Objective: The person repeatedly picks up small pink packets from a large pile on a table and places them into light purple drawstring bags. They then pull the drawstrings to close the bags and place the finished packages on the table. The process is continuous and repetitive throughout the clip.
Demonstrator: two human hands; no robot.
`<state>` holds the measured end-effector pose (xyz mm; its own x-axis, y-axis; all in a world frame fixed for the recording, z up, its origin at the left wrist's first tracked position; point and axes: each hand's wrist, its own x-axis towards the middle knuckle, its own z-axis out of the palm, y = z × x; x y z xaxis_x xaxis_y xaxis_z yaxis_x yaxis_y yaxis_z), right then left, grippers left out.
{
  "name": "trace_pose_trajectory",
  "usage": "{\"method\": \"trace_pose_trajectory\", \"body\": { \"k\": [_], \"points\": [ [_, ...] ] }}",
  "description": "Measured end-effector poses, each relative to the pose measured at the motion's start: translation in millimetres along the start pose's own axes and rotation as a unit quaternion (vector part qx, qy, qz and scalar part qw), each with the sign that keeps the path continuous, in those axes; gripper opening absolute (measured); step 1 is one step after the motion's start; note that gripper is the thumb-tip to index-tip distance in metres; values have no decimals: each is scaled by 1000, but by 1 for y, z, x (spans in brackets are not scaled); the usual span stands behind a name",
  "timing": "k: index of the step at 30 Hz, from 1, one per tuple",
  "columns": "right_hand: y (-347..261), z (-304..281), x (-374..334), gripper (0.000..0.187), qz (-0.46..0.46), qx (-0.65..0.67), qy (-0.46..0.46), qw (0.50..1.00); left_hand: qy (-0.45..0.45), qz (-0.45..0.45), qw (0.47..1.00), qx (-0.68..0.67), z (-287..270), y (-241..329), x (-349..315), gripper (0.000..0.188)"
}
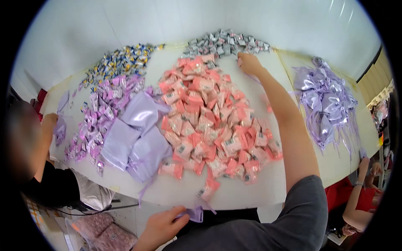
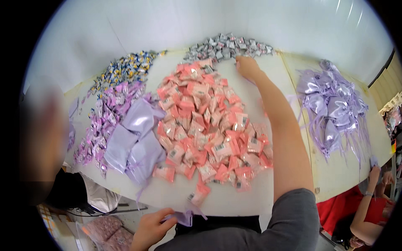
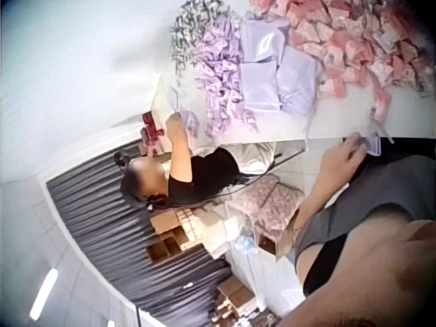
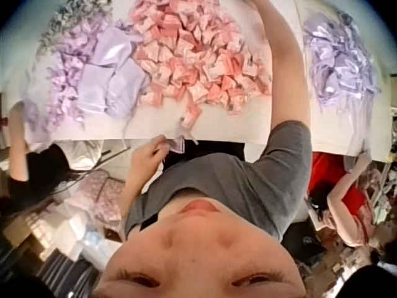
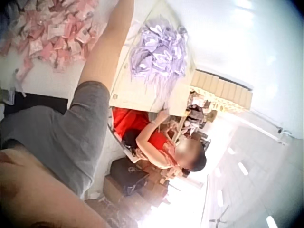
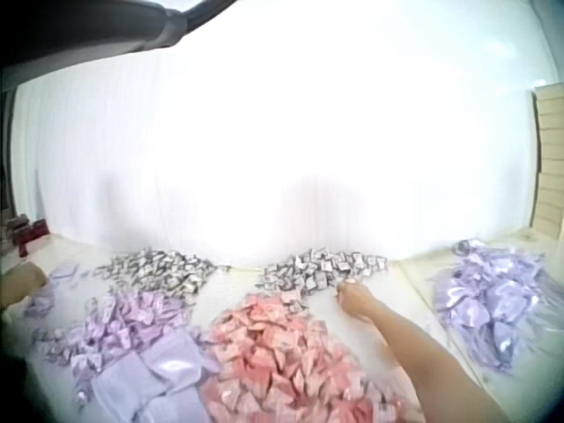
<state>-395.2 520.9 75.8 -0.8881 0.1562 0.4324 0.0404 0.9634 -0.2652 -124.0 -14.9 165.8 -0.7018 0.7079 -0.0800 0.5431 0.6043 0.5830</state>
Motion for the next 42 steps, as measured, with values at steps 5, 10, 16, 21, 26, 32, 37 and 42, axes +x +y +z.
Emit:
{"method": "trace_pose_trajectory", "body": {
  "k": [5,10,16,21,26,32,37,42],
  "points": [
    [-30,-66,-55,20,43,365,-66,928,63,356,923,128,39,-2,2,20],
    [-160,-206,-241,31,68,532,-177,825,145,384,910,63,100,3,9,18],
    [-259,-190,-409,37,32,464,-281,839,259,388,878,107,178,-35,10,17],
    [-274,-159,-451,38,277,617,-226,701,250,441,857,90,177,-21,-7,14],
    [-289,-120,-443,30,126,398,-263,870,222,485,844,58,185,-11,-18,18],
    [-298,-116,-429,43,15,117,-358,926,215,496,836,97,189,-8,-24,21],
    [-266,-151,-432,43,52,275,-296,913,214,500,833,99,183,-9,-28,21],
    [-275,-119,-467,28,66,223,-171,958,196,535,819,72,185,-10,-31,21]
  ]
}}
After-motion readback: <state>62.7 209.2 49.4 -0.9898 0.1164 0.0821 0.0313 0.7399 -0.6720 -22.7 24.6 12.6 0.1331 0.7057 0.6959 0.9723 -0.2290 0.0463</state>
